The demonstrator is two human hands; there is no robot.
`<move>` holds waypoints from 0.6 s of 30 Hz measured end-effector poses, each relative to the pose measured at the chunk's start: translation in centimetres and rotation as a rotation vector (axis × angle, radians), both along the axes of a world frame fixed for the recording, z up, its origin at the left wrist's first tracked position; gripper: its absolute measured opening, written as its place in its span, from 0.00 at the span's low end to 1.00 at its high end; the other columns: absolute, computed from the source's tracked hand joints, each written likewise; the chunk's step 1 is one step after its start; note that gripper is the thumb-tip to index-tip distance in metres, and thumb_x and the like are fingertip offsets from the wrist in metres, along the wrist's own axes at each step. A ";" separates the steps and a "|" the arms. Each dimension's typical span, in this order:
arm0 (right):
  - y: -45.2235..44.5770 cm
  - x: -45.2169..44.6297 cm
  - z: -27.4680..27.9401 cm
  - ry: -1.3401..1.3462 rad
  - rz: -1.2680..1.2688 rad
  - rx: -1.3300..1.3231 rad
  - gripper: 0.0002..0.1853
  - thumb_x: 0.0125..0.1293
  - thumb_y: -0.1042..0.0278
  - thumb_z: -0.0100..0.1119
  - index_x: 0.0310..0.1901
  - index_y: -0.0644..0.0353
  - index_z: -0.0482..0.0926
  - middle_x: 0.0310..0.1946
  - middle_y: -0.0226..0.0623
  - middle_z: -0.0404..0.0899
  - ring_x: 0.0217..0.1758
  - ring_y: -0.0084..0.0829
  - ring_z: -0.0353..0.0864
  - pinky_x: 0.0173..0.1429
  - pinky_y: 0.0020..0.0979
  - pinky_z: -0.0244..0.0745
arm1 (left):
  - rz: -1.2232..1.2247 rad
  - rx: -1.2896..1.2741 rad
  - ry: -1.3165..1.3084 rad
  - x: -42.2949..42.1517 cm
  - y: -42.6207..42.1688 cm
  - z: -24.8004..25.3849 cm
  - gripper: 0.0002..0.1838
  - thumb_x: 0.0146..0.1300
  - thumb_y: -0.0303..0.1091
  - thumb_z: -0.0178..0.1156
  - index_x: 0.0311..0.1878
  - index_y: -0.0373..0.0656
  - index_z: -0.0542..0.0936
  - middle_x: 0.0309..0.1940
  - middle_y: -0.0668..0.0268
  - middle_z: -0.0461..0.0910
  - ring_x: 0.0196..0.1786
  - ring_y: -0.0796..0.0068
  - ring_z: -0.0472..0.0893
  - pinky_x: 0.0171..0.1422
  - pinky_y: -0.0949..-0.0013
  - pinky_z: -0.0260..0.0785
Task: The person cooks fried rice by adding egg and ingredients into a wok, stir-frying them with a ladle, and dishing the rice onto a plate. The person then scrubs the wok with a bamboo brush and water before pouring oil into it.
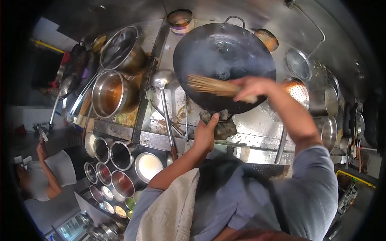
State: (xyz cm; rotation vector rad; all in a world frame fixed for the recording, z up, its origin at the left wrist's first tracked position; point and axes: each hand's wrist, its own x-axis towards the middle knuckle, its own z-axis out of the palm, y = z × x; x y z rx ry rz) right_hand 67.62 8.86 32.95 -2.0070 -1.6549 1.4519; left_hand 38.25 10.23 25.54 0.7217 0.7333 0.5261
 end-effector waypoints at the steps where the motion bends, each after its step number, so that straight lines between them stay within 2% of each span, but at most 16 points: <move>1: -0.9 4.4 -0.4 -0.235 0.059 0.018 0.43 0.58 0.51 0.72 0.76 0.49 0.70 0.64 0.51 0.79 0.61 0.46 0.81 0.71 0.41 0.72 | -0.018 0.017 0.015 -0.1 0.1 0.1 0.22 0.75 0.37 0.62 0.66 0.37 0.72 0.58 0.58 0.80 0.58 0.62 0.83 0.63 0.56 0.78; 2: 0.3 9.0 -2.3 -0.631 -0.069 -0.390 0.46 0.57 0.50 0.73 0.77 0.53 0.67 0.68 0.52 0.76 0.63 0.50 0.81 0.65 0.43 0.77 | -0.034 0.038 0.030 -0.2 0.2 0.3 0.22 0.76 0.37 0.61 0.67 0.38 0.71 0.58 0.58 0.80 0.58 0.61 0.83 0.64 0.55 0.78; 4: -0.4 10.2 1.2 -1.054 -0.757 0.205 0.43 0.63 0.54 0.66 0.79 0.48 0.61 0.61 0.55 0.79 0.60 0.54 0.82 0.64 0.47 0.77 | -0.084 -0.110 -0.013 -0.8 0.1 1.3 0.26 0.75 0.37 0.63 0.69 0.37 0.69 0.59 0.59 0.80 0.60 0.64 0.81 0.64 0.60 0.77; 5: 0.1 10.0 1.1 -1.010 -0.857 0.395 0.45 0.64 0.53 0.66 0.80 0.47 0.58 0.62 0.56 0.78 0.59 0.55 0.82 0.64 0.48 0.77 | -0.105 -0.188 -0.031 -0.9 0.0 1.9 0.27 0.74 0.38 0.64 0.70 0.37 0.68 0.60 0.59 0.80 0.61 0.66 0.80 0.64 0.63 0.76; 7: 1.9 8.4 -0.5 -0.899 -1.050 0.771 0.49 0.65 0.51 0.67 0.82 0.45 0.51 0.64 0.58 0.75 0.58 0.58 0.83 0.62 0.51 0.79 | -0.136 -0.299 -0.062 -1.3 0.3 3.3 0.25 0.74 0.36 0.63 0.68 0.37 0.69 0.58 0.59 0.80 0.59 0.64 0.82 0.64 0.61 0.76; 8: 3.0 7.0 -2.7 -0.845 -1.074 0.867 0.47 0.65 0.50 0.65 0.82 0.45 0.52 0.62 0.58 0.76 0.58 0.57 0.83 0.62 0.50 0.79 | -0.153 -0.353 -0.082 -1.4 0.6 3.7 0.24 0.74 0.35 0.63 0.67 0.37 0.70 0.58 0.59 0.81 0.59 0.63 0.82 0.65 0.60 0.77; 9: 4.0 4.2 -2.8 -0.792 -1.102 0.412 0.48 0.63 0.50 0.66 0.82 0.44 0.53 0.64 0.57 0.76 0.59 0.57 0.83 0.63 0.49 0.79 | -0.165 -0.341 -0.067 -1.4 0.7 3.7 0.23 0.73 0.33 0.64 0.66 0.37 0.70 0.56 0.59 0.82 0.57 0.63 0.83 0.63 0.60 0.78; 10: 4.5 3.6 -5.1 -0.536 -0.927 0.165 0.51 0.58 0.47 0.68 0.82 0.43 0.54 0.63 0.56 0.77 0.61 0.56 0.82 0.62 0.47 0.80 | -0.172 -0.328 -0.050 -1.6 0.9 3.6 0.23 0.71 0.31 0.64 0.65 0.37 0.71 0.54 0.58 0.82 0.55 0.62 0.84 0.61 0.59 0.79; 12: 3.3 -2.7 -3.5 -0.407 -0.260 -0.019 0.54 0.55 0.45 0.70 0.83 0.43 0.54 0.63 0.55 0.78 0.65 0.52 0.80 0.66 0.43 0.77 | -0.233 -0.300 0.061 -2.7 1.2 4.0 0.23 0.69 0.28 0.65 0.65 0.35 0.71 0.54 0.56 0.82 0.54 0.59 0.85 0.58 0.57 0.80; 14: 0.7 -5.1 -1.4 -0.200 -0.187 0.044 0.55 0.52 0.45 0.74 0.82 0.43 0.57 0.66 0.54 0.78 0.69 0.50 0.76 0.71 0.41 0.71 | -0.324 -0.248 0.218 -4.1 2.4 5.3 0.26 0.68 0.27 0.65 0.66 0.31 0.69 0.56 0.51 0.81 0.54 0.55 0.85 0.55 0.53 0.81; 15: -0.5 -1.9 -1.3 0.087 -0.081 0.060 0.52 0.52 0.45 0.76 0.80 0.43 0.63 0.69 0.52 0.75 0.72 0.49 0.73 0.75 0.41 0.67 | -0.392 -0.236 0.159 -5.3 3.0 3.2 0.25 0.62 0.22 0.64 0.63 0.29 0.72 0.50 0.51 0.84 0.50 0.56 0.86 0.51 0.53 0.82; 16: -1.1 0.9 0.8 0.136 -0.066 -0.116 0.50 0.51 0.44 0.77 0.78 0.44 0.68 0.70 0.51 0.74 0.74 0.48 0.72 0.76 0.42 0.67 | -0.358 -0.246 0.177 -6.1 2.9 2.3 0.25 0.61 0.20 0.63 0.62 0.31 0.72 0.48 0.53 0.84 0.48 0.57 0.86 0.50 0.55 0.82; 17: -1.6 3.9 1.5 -0.293 0.035 -0.109 0.44 0.56 0.45 0.73 0.75 0.47 0.71 0.69 0.50 0.76 0.71 0.49 0.75 0.74 0.45 0.70 | -0.319 -0.241 0.184 -6.4 3.1 1.7 0.25 0.59 0.19 0.63 0.62 0.32 0.73 0.47 0.54 0.84 0.46 0.58 0.87 0.48 0.57 0.82; 18: -1.3 7.2 -1.1 -0.658 0.009 -0.055 0.45 0.59 0.47 0.71 0.77 0.48 0.66 0.65 0.52 0.78 0.66 0.49 0.79 0.69 0.46 0.74 | -0.278 -0.239 0.193 -6.6 3.2 1.4 0.26 0.57 0.17 0.62 0.61 0.34 0.73 0.45 0.55 0.85 0.43 0.60 0.87 0.47 0.58 0.83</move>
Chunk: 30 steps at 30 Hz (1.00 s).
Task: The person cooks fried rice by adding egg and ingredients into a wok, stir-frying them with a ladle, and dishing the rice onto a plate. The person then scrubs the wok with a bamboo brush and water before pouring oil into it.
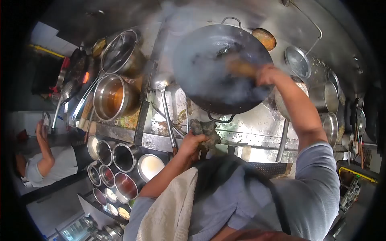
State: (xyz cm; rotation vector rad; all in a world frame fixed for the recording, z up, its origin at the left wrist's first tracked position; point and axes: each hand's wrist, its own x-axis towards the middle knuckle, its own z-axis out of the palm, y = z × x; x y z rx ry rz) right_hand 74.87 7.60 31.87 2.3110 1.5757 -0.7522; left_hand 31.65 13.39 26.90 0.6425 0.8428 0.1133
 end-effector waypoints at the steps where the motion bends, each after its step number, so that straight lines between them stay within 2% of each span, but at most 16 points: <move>1: 0.3 3.4 -2.6 -0.344 -0.047 0.014 0.45 0.62 0.49 0.68 0.79 0.48 0.62 0.61 0.54 0.80 0.61 0.50 0.82 0.64 0.46 0.78 | 0.027 -0.002 -0.026 -0.3 -0.1 -0.1 0.26 0.56 0.16 0.60 0.60 0.34 0.74 0.44 0.55 0.85 0.43 0.60 0.87 0.47 0.59 0.82; 2: 0.0 2.6 0.2 -0.555 -0.567 0.424 0.46 0.63 0.51 0.67 0.81 0.49 0.59 0.57 0.54 0.83 0.55 0.47 0.86 0.59 0.44 0.80 | 0.029 0.006 -0.008 -0.4 -0.2 0.3 0.25 0.56 0.17 0.60 0.60 0.34 0.74 0.45 0.55 0.85 0.44 0.60 0.87 0.48 0.59 0.82; 5: 3.3 1.0 -2.3 -0.391 -0.702 0.903 0.51 0.63 0.51 0.67 0.83 0.50 0.49 0.46 0.54 0.86 0.46 0.44 0.89 0.49 0.43 0.83 | 0.070 -0.011 -0.013 -0.5 -0.9 0.8 0.22 0.58 0.18 0.59 0.59 0.33 0.74 0.45 0.55 0.84 0.44 0.59 0.87 0.48 0.58 0.82; 7: 5.7 -3.1 -4.8 -0.052 -0.766 0.703 0.51 0.60 0.52 0.68 0.82 0.53 0.53 0.45 0.55 0.87 0.45 0.45 0.89 0.51 0.42 0.82 | 0.141 -0.065 -0.100 0.3 -2.0 0.5 0.20 0.61 0.19 0.58 0.57 0.31 0.74 0.45 0.53 0.84 0.44 0.56 0.86 0.48 0.56 0.81; 8: 6.2 -5.6 -5.5 0.142 -0.632 0.434 0.52 0.57 0.48 0.71 0.81 0.50 0.56 0.53 0.52 0.86 0.58 0.49 0.85 0.62 0.45 0.79 | 0.156 -0.071 -0.128 0.8 -2.3 0.3 0.20 0.61 0.19 0.58 0.57 0.31 0.74 0.45 0.53 0.84 0.44 0.56 0.86 0.47 0.56 0.81; 9: 6.4 -8.3 -7.2 0.298 -0.392 0.410 0.54 0.55 0.49 0.72 0.82 0.49 0.55 0.56 0.54 0.84 0.59 0.50 0.85 0.64 0.43 0.78 | 0.169 -0.082 -0.149 1.3 -2.5 0.3 0.19 0.61 0.19 0.58 0.57 0.31 0.74 0.45 0.53 0.84 0.44 0.56 0.86 0.47 0.56 0.81; 13: 1.8 -10.8 0.5 0.816 0.019 0.225 0.52 0.55 0.47 0.72 0.80 0.50 0.61 0.68 0.52 0.76 0.70 0.46 0.76 0.75 0.37 0.67 | 0.044 -0.021 0.033 2.2 -1.5 2.8 0.18 0.63 0.20 0.55 0.57 0.31 0.73 0.47 0.52 0.83 0.46 0.55 0.86 0.51 0.54 0.81; 15: 0.8 -3.4 -1.4 0.167 0.048 -0.072 0.48 0.58 0.48 0.69 0.80 0.48 0.62 0.60 0.52 0.82 0.64 0.41 0.81 0.67 0.39 0.75 | 0.116 -0.081 -0.054 2.5 -2.1 1.5 0.17 0.64 0.23 0.53 0.56 0.30 0.74 0.49 0.50 0.82 0.50 0.54 0.85 0.54 0.55 0.79; 16: 0.7 -2.4 -0.6 -0.072 -0.190 0.120 0.49 0.57 0.53 0.71 0.80 0.47 0.61 0.63 0.51 0.80 0.57 0.40 0.84 0.66 0.38 0.76 | 0.151 -0.112 -0.098 2.8 -2.3 1.4 0.17 0.64 0.24 0.53 0.56 0.30 0.74 0.50 0.49 0.82 0.52 0.53 0.84 0.56 0.55 0.79; 18: 0.7 -1.4 -0.3 -0.135 -0.470 0.281 0.49 0.55 0.58 0.73 0.80 0.45 0.62 0.67 0.48 0.78 0.48 0.39 0.88 0.64 0.37 0.78 | 0.196 -0.188 -0.133 2.9 -2.3 1.2 0.17 0.64 0.25 0.53 0.55 0.30 0.75 0.51 0.49 0.82 0.53 0.54 0.83 0.57 0.56 0.78; 19: 1.5 -5.4 5.1 0.044 -0.504 0.242 0.49 0.56 0.59 0.72 0.80 0.45 0.62 0.67 0.47 0.78 0.45 0.38 0.88 0.62 0.37 0.78 | 0.202 -0.177 -0.091 3.0 -2.4 1.0 0.16 0.64 0.28 0.54 0.54 0.32 0.74 0.42 0.52 0.80 0.39 0.59 0.77 0.43 0.58 0.70; 20: 1.2 -6.6 4.7 0.184 -0.348 0.348 0.48 0.56 0.60 0.72 0.80 0.44 0.62 0.69 0.46 0.77 0.46 0.38 0.88 0.62 0.37 0.78 | 0.205 -0.170 -0.045 3.0 -2.6 0.8 0.15 0.63 0.30 0.56 0.52 0.35 0.73 0.33 0.55 0.78 0.25 0.64 0.71 0.29 0.59 0.63; 23: 2.2 -8.0 -0.7 0.366 0.128 0.474 0.49 0.56 0.57 0.72 0.80 0.44 0.61 0.71 0.48 0.75 0.51 0.43 0.89 0.64 0.38 0.78 | 0.120 -0.091 0.063 2.8 -2.2 0.3 0.15 0.63 0.34 0.57 0.49 0.37 0.73 0.22 0.57 0.74 0.09 0.68 0.63 0.13 0.60 0.53; 24: 3.6 -7.7 -2.0 0.260 0.066 0.300 0.49 0.56 0.56 0.72 0.80 0.45 0.61 0.68 0.50 0.77 0.52 0.46 0.89 0.64 0.38 0.78 | 0.111 -0.076 0.073 2.7 -2.4 -0.1 0.15 0.63 0.35 0.57 0.49 0.38 0.73 0.20 0.57 0.73 0.08 0.68 0.61 0.13 0.60 0.51; 26: 6.9 -4.2 -5.3 -0.146 -0.504 0.379 0.49 0.61 0.53 0.67 0.83 0.43 0.53 0.64 0.48 0.80 0.63 0.51 0.82 0.66 0.43 0.77 | 0.129 -0.061 0.070 2.8 -2.9 -1.1 0.16 0.63 0.37 0.57 0.50 0.38 0.74 0.17 0.56 0.71 0.06 0.68 0.57 0.11 0.59 0.47; 30: 7.4 -6.0 -5.6 0.085 -0.743 0.545 0.47 0.62 0.48 0.62 0.81 0.47 0.54 0.56 0.54 0.84 0.59 0.50 0.85 0.61 0.45 0.79 | -0.152 0.489 0.264 2.8 -2.7 2.6 0.10 0.62 0.27 0.58 0.45 0.34 0.78 0.44 0.54 0.80 0.40 0.61 0.78 0.46 0.61 0.71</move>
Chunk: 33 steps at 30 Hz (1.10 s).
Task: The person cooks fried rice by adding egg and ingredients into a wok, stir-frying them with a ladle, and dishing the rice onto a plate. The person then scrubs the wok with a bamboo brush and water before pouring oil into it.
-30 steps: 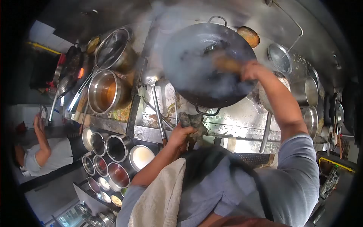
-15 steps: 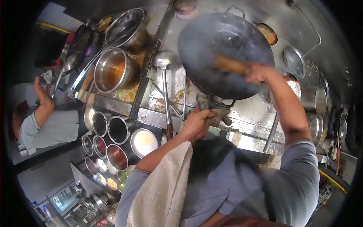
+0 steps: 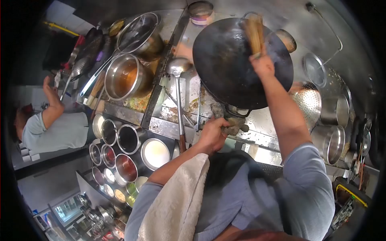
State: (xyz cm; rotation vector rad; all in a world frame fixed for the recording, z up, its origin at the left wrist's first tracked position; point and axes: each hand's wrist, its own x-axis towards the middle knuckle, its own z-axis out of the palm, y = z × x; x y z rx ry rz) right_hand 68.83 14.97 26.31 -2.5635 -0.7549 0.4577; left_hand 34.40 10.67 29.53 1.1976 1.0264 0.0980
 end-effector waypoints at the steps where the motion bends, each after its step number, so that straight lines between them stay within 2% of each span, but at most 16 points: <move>1: -0.4 -1.2 0.4 0.082 0.050 -0.011 0.48 0.60 0.48 0.64 0.81 0.47 0.55 0.54 0.55 0.85 0.57 0.51 0.85 0.60 0.45 0.80 | -0.083 0.144 0.004 0.0 -0.1 0.4 0.09 0.62 0.25 0.58 0.44 0.33 0.79 0.49 0.53 0.82 0.48 0.60 0.83 0.53 0.62 0.76; 4: -3.8 -5.9 4.1 0.408 0.618 -0.130 0.55 0.54 0.47 0.71 0.82 0.46 0.56 0.58 0.56 0.81 0.56 0.50 0.84 0.64 0.42 0.77 | 0.035 -0.008 -0.300 -0.7 -0.4 -1.1 0.13 0.62 0.23 0.57 0.51 0.33 0.75 0.49 0.54 0.81 0.49 0.58 0.83 0.55 0.60 0.77; 6: -7.4 -4.5 8.7 0.553 0.871 -0.224 0.52 0.54 0.44 0.71 0.81 0.46 0.61 0.63 0.52 0.80 0.64 0.44 0.79 0.72 0.37 0.69 | 0.444 -0.679 -0.477 0.7 -0.3 -0.5 0.16 0.63 0.22 0.56 0.55 0.34 0.73 0.49 0.53 0.81 0.51 0.56 0.83 0.58 0.57 0.78; 8: -10.2 2.4 8.8 0.301 0.987 -0.492 0.50 0.53 0.41 0.72 0.78 0.48 0.67 0.59 0.55 0.82 0.66 0.43 0.80 0.72 0.39 0.70 | 0.412 -0.673 -0.481 0.6 0.0 -1.5 0.17 0.64 0.21 0.54 0.57 0.33 0.71 0.50 0.52 0.81 0.53 0.55 0.83 0.62 0.56 0.77; 10: -10.7 5.0 10.3 -0.105 0.503 -0.667 0.47 0.56 0.47 0.71 0.77 0.48 0.67 0.51 0.55 0.86 0.63 0.44 0.82 0.69 0.45 0.72 | 0.327 -0.630 -0.432 0.2 0.1 -1.4 0.19 0.63 0.23 0.55 0.58 0.36 0.70 0.49 0.53 0.81 0.50 0.56 0.83 0.56 0.55 0.78; 12: -11.4 4.7 11.5 -0.296 0.298 -0.464 0.45 0.57 0.52 0.70 0.77 0.48 0.66 0.49 0.55 0.86 0.58 0.47 0.84 0.66 0.45 0.75 | 0.253 -0.590 -0.412 0.1 0.2 -1.0 0.21 0.63 0.24 0.56 0.60 0.38 0.69 0.50 0.55 0.80 0.47 0.58 0.83 0.49 0.56 0.79; 14: -11.5 -1.5 16.9 -0.145 0.496 -0.415 0.44 0.57 0.56 0.69 0.77 0.50 0.67 0.48 0.56 0.86 0.52 0.52 0.87 0.60 0.42 0.80 | 0.248 -0.595 -0.471 0.4 -0.2 -2.0 0.22 0.62 0.23 0.55 0.61 0.39 0.69 0.51 0.56 0.80 0.48 0.58 0.83 0.49 0.57 0.80; 15: -13.4 -2.0 14.5 -0.056 0.711 -0.063 0.43 0.57 0.58 0.68 0.77 0.48 0.67 0.47 0.57 0.85 0.51 0.55 0.86 0.59 0.44 0.80 | 0.270 -0.612 -0.523 1.0 -0.2 -0.9 0.23 0.62 0.22 0.54 0.62 0.39 0.69 0.52 0.56 0.80 0.51 0.58 0.83 0.53 0.57 0.79; 17: -12.9 -2.4 14.1 -0.045 0.818 -0.552 0.46 0.56 0.58 0.70 0.78 0.46 0.65 0.56 0.56 0.82 0.59 0.54 0.82 0.64 0.42 0.76 | 0.302 -0.627 -0.577 1.3 -0.3 0.2 0.23 0.62 0.20 0.52 0.62 0.36 0.70 0.54 0.55 0.81 0.55 0.57 0.82 0.60 0.56 0.77; 18: -12.2 -2.8 14.9 -0.028 0.577 -0.934 0.46 0.55 0.58 0.71 0.78 0.46 0.66 0.60 0.54 0.81 0.62 0.53 0.81 0.68 0.41 0.74 | 0.312 -0.626 -0.587 1.5 -0.2 0.3 0.22 0.62 0.19 0.52 0.62 0.34 0.71 0.55 0.54 0.81 0.56 0.56 0.82 0.64 0.55 0.75; 21: -12.8 -3.4 20.6 -0.226 0.416 -0.714 0.45 0.53 0.59 0.71 0.77 0.44 0.68 0.59 0.51 0.82 0.63 0.51 0.80 0.69 0.42 0.74 | 0.243 -0.505 -0.508 1.3 0.0 2.2 0.24 0.61 0.18 0.52 0.63 0.35 0.70 0.57 0.54 0.80 0.58 0.57 0.81 0.66 0.56 0.73; 24: -14.9 -2.4 20.9 0.038 0.846 -0.717 0.42 0.56 0.61 0.71 0.75 0.46 0.70 0.50 0.49 0.86 0.55 0.52 0.85 0.60 0.45 0.79 | 0.266 -0.564 -0.488 0.9 -0.2 0.3 0.25 0.61 0.18 0.52 0.64 0.36 0.69 0.57 0.55 0.79 0.58 0.60 0.80 0.63 0.57 0.74; 27: -13.7 0.3 18.7 -0.375 0.427 -0.785 0.40 0.57 0.63 0.71 0.74 0.50 0.71 0.54 0.48 0.84 0.61 0.50 0.82 0.67 0.45 0.75 | 0.199 -0.505 -0.306 0.8 0.3 2.0 0.25 0.61 0.19 0.53 0.64 0.36 0.69 0.56 0.56 0.79 0.57 0.60 0.81 0.61 0.58 0.75; 29: -11.7 -3.4 23.2 -0.444 0.358 -0.705 0.40 0.57 0.64 0.71 0.74 0.50 0.71 0.56 0.49 0.84 0.66 0.47 0.79 0.71 0.43 0.73 | 0.191 -0.462 -0.222 1.1 0.5 3.6 0.25 0.62 0.20 0.53 0.64 0.36 0.69 0.55 0.56 0.80 0.56 0.60 0.81 0.59 0.59 0.76; 31: -12.6 -1.8 21.1 -0.055 0.694 -0.557 0.40 0.59 0.64 0.71 0.75 0.49 0.70 0.53 0.50 0.84 0.62 0.47 0.82 0.65 0.44 0.77 | 0.242 -0.492 -0.262 1.3 0.2 3.7 0.25 0.62 0.20 0.54 0.64 0.36 0.69 0.55 0.56 0.80 0.54 0.60 0.81 0.58 0.60 0.76; 33: -12.9 1.6 16.9 -0.068 0.696 -0.478 0.40 0.60 0.61 0.70 0.75 0.50 0.70 0.52 0.51 0.84 0.60 0.49 0.84 0.62 0.45 0.79 | 0.288 -0.510 -0.359 1.5 -0.2 2.0 0.25 0.62 0.21 0.55 0.64 0.36 0.70 0.54 0.56 0.80 0.53 0.60 0.82 0.59 0.61 0.76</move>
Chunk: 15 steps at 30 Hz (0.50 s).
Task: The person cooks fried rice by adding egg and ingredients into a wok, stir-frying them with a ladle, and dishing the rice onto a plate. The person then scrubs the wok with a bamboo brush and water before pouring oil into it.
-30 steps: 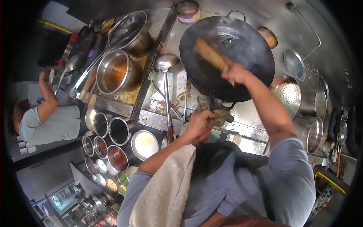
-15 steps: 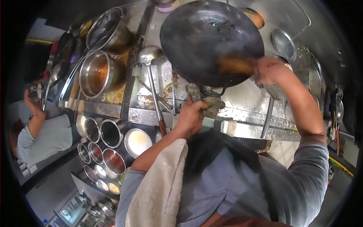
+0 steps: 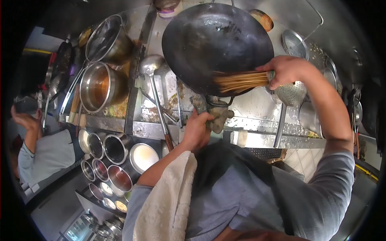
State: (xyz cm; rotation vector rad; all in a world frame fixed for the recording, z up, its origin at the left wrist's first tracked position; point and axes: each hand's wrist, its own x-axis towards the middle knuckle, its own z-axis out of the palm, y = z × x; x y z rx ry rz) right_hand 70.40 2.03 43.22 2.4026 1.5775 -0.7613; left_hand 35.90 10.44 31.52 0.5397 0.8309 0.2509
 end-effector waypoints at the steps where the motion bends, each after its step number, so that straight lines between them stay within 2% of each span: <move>1: 1.2 3.3 -3.6 -0.209 -0.100 0.066 0.40 0.60 0.58 0.70 0.75 0.51 0.70 0.53 0.52 0.84 0.59 0.50 0.84 0.61 0.45 0.80 | 0.040 -0.009 -0.050 -0.1 -0.1 -0.8 0.25 0.62 0.21 0.55 0.64 0.36 0.70 0.53 0.56 0.80 0.52 0.60 0.82 0.59 0.61 0.75; 2: 2.3 6.1 -6.9 -0.412 -0.203 0.126 0.40 0.60 0.56 0.70 0.75 0.52 0.70 0.53 0.52 0.84 0.59 0.51 0.84 0.60 0.45 0.80 | 0.019 -0.026 -0.026 -0.3 -0.2 -0.7 0.25 0.62 0.22 0.55 0.64 0.36 0.70 0.53 0.55 0.80 0.52 0.59 0.82 0.58 0.61 0.76; 4: 4.4 6.8 -8.4 -0.581 -0.400 0.365 0.41 0.61 0.53 0.68 0.75 0.53 0.68 0.53 0.54 0.83 0.57 0.53 0.85 0.58 0.46 0.80 | 0.002 -0.035 0.020 -0.3 0.2 -0.6 0.25 0.62 0.23 0.56 0.64 0.36 0.70 0.52 0.55 0.80 0.50 0.60 0.82 0.54 0.61 0.76; 6: 6.9 4.3 -8.4 -0.476 -0.589 0.711 0.42 0.62 0.53 0.67 0.77 0.53 0.65 0.53 0.57 0.83 0.56 0.54 0.85 0.57 0.48 0.81 | -0.002 -0.012 0.091 -0.2 0.1 -0.9 0.24 0.63 0.26 0.57 0.64 0.37 0.70 0.48 0.56 0.80 0.43 0.61 0.83 0.45 0.62 0.77; 7: 8.2 4.8 -13.4 -0.494 -0.478 1.005 0.42 0.64 0.51 0.65 0.78 0.51 0.61 0.49 0.60 0.83 0.54 0.56 0.85 0.55 0.49 0.82 | -0.010 0.009 0.135 -0.3 0.1 -1.0 0.24 0.63 0.28 0.57 0.64 0.37 0.70 0.46 0.56 0.81 0.38 0.63 0.83 0.39 0.63 0.78; 8: 9.6 0.7 -11.9 -0.270 -0.679 0.599 0.42 0.63 0.50 0.66 0.78 0.49 0.63 0.49 0.58 0.84 0.54 0.56 0.85 0.56 0.49 0.82 | -0.070 0.036 0.169 -0.5 0.3 -0.7 0.20 0.64 0.31 0.58 0.59 0.38 0.72 0.40 0.57 0.81 0.30 0.64 0.80 0.30 0.63 0.71; 9: 10.5 -0.5 -13.7 -0.061 -0.497 0.290 0.43 0.61 0.50 0.68 0.77 0.48 0.64 0.52 0.57 0.84 0.56 0.54 0.85 0.58 0.46 0.81 | -0.129 0.061 0.201 -0.7 0.5 -0.3 0.17 0.64 0.34 0.58 0.54 0.38 0.74 0.35 0.58 0.80 0.21 0.65 0.76 0.22 0.62 0.64; 10: 10.3 -4.0 -14.8 0.025 -0.331 0.223 0.45 0.59 0.49 0.69 0.78 0.45 0.62 0.56 0.57 0.83 0.58 0.52 0.85 0.61 0.45 0.80 | -0.185 0.087 0.232 -0.7 0.8 0.2 0.15 0.65 0.37 0.59 0.49 0.39 0.77 0.30 0.59 0.80 0.13 0.67 0.72 0.13 0.62 0.58; 11: 9.8 -7.1 -15.7 0.162 -0.194 0.225 0.49 0.59 0.48 0.70 0.81 0.43 0.59 0.55 0.58 0.83 0.57 0.51 0.85 0.63 0.42 0.78 | -0.179 0.132 0.231 -0.7 0.8 0.6 0.14 0.65 0.38 0.58 0.49 0.39 0.77 0.28 0.59 0.79 0.10 0.67 0.69 0.12 0.62 0.55; 12: 8.8 -9.4 -13.9 0.464 -0.189 0.220 0.51 0.58 0.48 0.71 0.82 0.41 0.56 0.53 0.57 0.84 0.56 0.51 0.84 0.65 0.40 0.77 | -0.169 0.176 0.227 -0.5 0.8 1.1 0.14 0.66 0.38 0.58 0.48 0.39 0.76 0.26 0.60 0.78 0.08 0.68 0.66 0.10 0.62 0.52; 13: 7.9 -9.5 -13.6 0.619 -0.063 0.269 0.51 0.59 0.50 0.71 0.82 0.41 0.55 0.53 0.56 0.83 0.56 0.50 0.83 0.67 0.37 0.76 | -0.159 0.213 0.224 -0.5 0.5 1.2 0.14 0.66 0.39 0.57 0.48 0.39 0.76 0.24 0.60 0.77 0.06 0.68 0.63 0.09 0.61 0.50; 15: 6.0 -3.9 -13.2 0.660 0.110 0.256 0.46 0.61 0.50 0.68 0.81 0.44 0.60 0.57 0.58 0.81 0.59 0.52 0.83 0.67 0.39 0.75 | -0.207 0.166 0.207 -0.9 0.5 0.4 0.15 0.66 0.39 0.57 0.49 0.39 0.75 0.24 0.61 0.77 0.06 0.68 0.63 0.09 0.62 0.50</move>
